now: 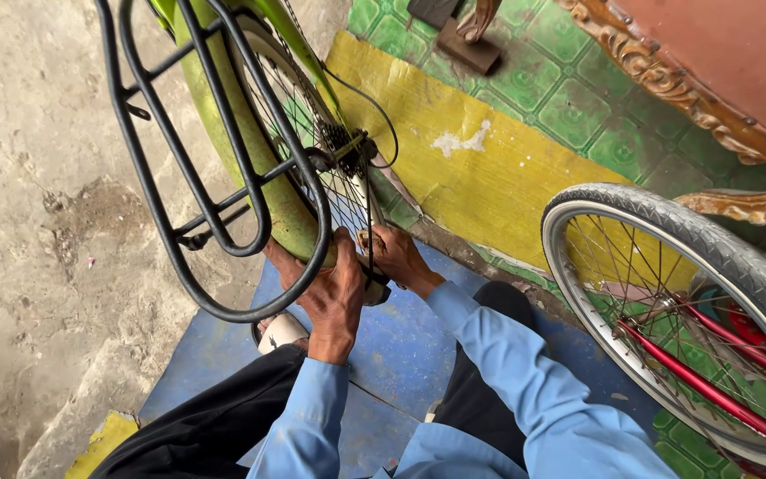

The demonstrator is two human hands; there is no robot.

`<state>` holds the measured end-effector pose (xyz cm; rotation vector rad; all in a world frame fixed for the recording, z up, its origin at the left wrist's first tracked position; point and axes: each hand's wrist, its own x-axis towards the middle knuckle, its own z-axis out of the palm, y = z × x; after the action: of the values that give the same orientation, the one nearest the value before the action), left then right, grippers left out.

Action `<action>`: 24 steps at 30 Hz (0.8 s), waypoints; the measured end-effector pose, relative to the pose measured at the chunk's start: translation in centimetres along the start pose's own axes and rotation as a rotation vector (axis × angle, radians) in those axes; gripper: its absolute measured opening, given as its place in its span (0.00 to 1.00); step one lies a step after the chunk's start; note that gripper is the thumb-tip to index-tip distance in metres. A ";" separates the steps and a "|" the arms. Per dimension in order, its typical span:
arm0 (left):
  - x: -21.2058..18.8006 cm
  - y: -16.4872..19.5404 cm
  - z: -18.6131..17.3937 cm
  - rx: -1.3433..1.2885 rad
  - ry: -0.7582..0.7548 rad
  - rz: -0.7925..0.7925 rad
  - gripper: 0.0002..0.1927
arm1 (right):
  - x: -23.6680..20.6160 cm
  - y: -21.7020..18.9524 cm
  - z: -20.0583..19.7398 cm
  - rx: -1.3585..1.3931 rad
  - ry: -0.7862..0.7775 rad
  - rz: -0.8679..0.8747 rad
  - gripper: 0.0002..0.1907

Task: The person wipes the handlebars, frame, front fork, and rear rack of a green bicycle using a cloth. They then rotate the rear wheel and wipe the chain and gears.

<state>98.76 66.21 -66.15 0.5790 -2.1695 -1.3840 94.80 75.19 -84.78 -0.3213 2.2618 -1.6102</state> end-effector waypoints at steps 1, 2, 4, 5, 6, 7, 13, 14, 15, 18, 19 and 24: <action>0.0 -0.4 0.0 -0.008 0.006 -0.004 0.30 | -0.4 0.0 -0.1 0.041 0.011 0.029 0.10; 0.1 -0.9 0.0 0.242 -0.031 0.184 0.24 | -0.7 0.1 0.0 0.082 0.022 0.053 0.11; 0.2 -2.0 -0.3 0.745 -0.110 0.554 0.12 | -1.2 0.6 0.2 0.074 0.109 0.126 0.15; 0.2 -2.5 -0.4 0.807 -0.095 0.597 0.11 | -1.3 1.0 0.3 0.069 0.154 0.163 0.18; 0.2 -2.9 -0.4 0.869 -0.078 0.641 0.10 | -1.3 1.6 0.5 0.015 0.190 0.134 0.18; 0.1 -3.2 -0.5 0.931 -0.063 0.686 0.09 | -1.4 2.2 0.8 -0.036 0.227 0.106 0.17; -0.6 -4.5 -0.5 0.926 0.163 0.861 0.12 | 2.7 5.9 2.9 -0.075 0.237 0.255 0.14; -0.7 -4.8 -0.4 1.013 0.154 0.865 0.12 | 3.8 6.3 3.2 -0.126 0.226 0.327 0.14; -0.8 -5.1 -0.4 1.100 0.146 0.870 0.12 | 4.9 6.7 3.5 -0.128 0.237 0.288 0.12; -1.1 -5.9 -0.3 1.039 -0.196 0.525 0.07 | 7.8 7.3 3.9 -0.107 0.242 0.184 0.10; -1.2 -6.0 -0.3 0.948 -0.355 0.353 0.06 | 8.4 7.4 3.9 -0.081 0.228 0.160 0.11; -0.8 -5.3 -0.4 1.164 0.051 0.825 0.08 | 9.4 7.8 4.0 -0.201 0.272 -0.113 0.10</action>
<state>100.09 64.35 -71.03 0.0121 -2.5340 0.3757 87.92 70.79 -94.66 -0.3004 2.6653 -1.5641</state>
